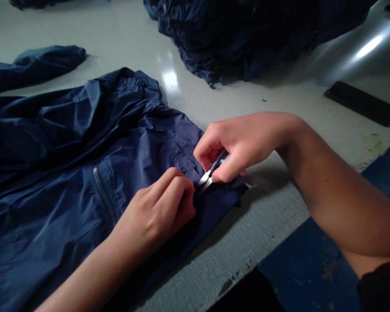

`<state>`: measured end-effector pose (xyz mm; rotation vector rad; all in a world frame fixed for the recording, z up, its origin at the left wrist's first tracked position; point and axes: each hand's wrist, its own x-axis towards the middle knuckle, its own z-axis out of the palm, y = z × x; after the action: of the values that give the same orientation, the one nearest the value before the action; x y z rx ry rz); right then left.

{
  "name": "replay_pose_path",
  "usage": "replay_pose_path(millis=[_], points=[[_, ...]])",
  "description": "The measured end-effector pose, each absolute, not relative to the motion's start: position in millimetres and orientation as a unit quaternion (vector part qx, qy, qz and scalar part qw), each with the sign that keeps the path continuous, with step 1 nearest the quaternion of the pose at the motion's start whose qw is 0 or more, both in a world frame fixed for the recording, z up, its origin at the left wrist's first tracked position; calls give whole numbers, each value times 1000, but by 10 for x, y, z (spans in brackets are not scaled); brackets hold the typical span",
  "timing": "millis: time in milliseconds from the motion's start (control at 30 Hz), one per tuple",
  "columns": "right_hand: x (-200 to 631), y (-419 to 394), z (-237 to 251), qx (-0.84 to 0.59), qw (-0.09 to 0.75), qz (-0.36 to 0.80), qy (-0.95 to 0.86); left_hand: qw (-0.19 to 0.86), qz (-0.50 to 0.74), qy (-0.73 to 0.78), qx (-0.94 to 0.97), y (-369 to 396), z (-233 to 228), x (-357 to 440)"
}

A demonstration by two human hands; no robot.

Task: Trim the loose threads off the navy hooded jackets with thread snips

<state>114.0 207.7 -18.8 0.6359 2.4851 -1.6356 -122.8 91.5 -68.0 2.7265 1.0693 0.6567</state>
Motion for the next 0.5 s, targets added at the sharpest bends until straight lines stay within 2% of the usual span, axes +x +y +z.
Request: replay_pose_path(millis=[500], points=[[1103, 2071, -217, 200, 57, -531, 821, 67, 222, 352, 907, 909, -686, -1216]])
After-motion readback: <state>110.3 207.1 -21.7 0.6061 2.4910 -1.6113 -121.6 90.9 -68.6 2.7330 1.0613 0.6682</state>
